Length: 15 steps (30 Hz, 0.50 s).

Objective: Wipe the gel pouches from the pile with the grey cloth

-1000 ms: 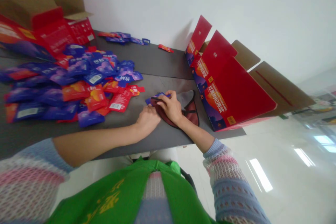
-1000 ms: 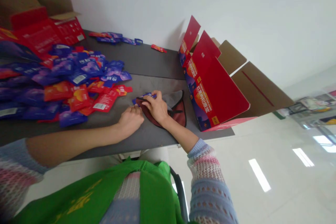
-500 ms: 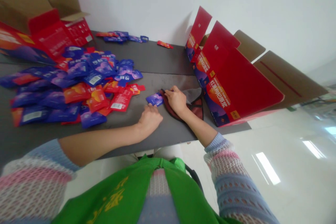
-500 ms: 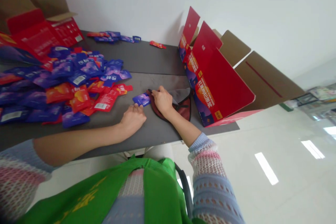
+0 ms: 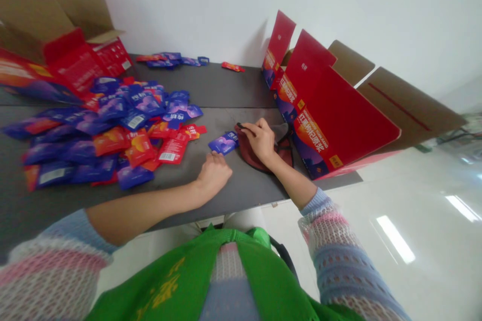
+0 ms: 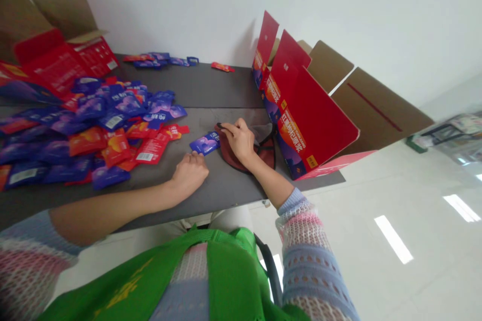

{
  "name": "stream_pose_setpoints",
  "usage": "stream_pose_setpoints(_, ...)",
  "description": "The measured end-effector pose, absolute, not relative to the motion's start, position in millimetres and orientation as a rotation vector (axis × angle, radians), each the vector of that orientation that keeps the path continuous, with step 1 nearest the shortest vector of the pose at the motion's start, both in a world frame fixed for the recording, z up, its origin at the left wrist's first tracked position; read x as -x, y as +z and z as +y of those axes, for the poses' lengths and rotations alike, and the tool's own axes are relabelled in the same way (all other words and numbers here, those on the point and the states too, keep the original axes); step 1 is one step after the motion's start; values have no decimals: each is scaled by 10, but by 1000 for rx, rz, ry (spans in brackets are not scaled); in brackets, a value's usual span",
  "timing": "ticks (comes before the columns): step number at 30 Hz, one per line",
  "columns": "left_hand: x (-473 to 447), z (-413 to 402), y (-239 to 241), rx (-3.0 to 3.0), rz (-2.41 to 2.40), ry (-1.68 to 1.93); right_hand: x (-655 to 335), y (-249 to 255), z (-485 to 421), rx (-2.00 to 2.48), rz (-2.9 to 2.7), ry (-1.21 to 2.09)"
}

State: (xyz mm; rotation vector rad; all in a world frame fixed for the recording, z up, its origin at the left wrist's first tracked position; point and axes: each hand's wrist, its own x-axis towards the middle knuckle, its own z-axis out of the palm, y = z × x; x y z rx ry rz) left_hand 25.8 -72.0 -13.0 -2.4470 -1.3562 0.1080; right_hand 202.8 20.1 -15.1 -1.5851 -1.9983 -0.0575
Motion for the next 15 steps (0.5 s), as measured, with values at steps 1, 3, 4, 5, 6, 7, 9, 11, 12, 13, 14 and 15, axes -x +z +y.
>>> stream_pose_setpoints(1,-259,-717,-129,2440,-1350,121,-1975,-159,165,1519,-2033,-43)
stream_pose_setpoints(3,-262,-711,-118,2443,-1338,150,-1848,-170,106,1367,-2210,18)
stream_pose_setpoints(4,-265,-709,-110,2453,-1336,163,-1785,-171,86,1275,-2339,61)
stream_pose_setpoints(5,-267,-708,-102,2465,-1336,176,-1730,-167,75,1180,-2464,105)
stream_pose_setpoints(6,-270,-708,-95,2475,-1339,181,-1686,-159,73,1094,-2566,147)
stream_pose_setpoints(7,-274,-709,-90,2476,-1345,178,-1655,-148,78,1034,-2634,177)
stream_pose_setpoints(9,-281,-714,-88,2455,-1373,157,-1626,-123,102,1026,-2662,200)
stream_pose_setpoints(11,-286,-720,-94,2425,-1392,134,-1624,-107,128,1091,-2646,202)
stream_pose_setpoints(12,-287,-722,-99,2415,-1394,125,-1624,-107,138,1133,-2640,196)
stream_pose_setpoints(13,-286,-723,-105,2415,-1390,115,-1623,-114,144,1178,-2632,184)
stream_pose_setpoints(14,-285,-723,-109,2421,-1388,102,-1621,-126,148,1223,-2621,168)
stream_pose_setpoints(15,-282,-720,-111,2433,-1387,86,-1618,-144,151,1265,-2608,145)
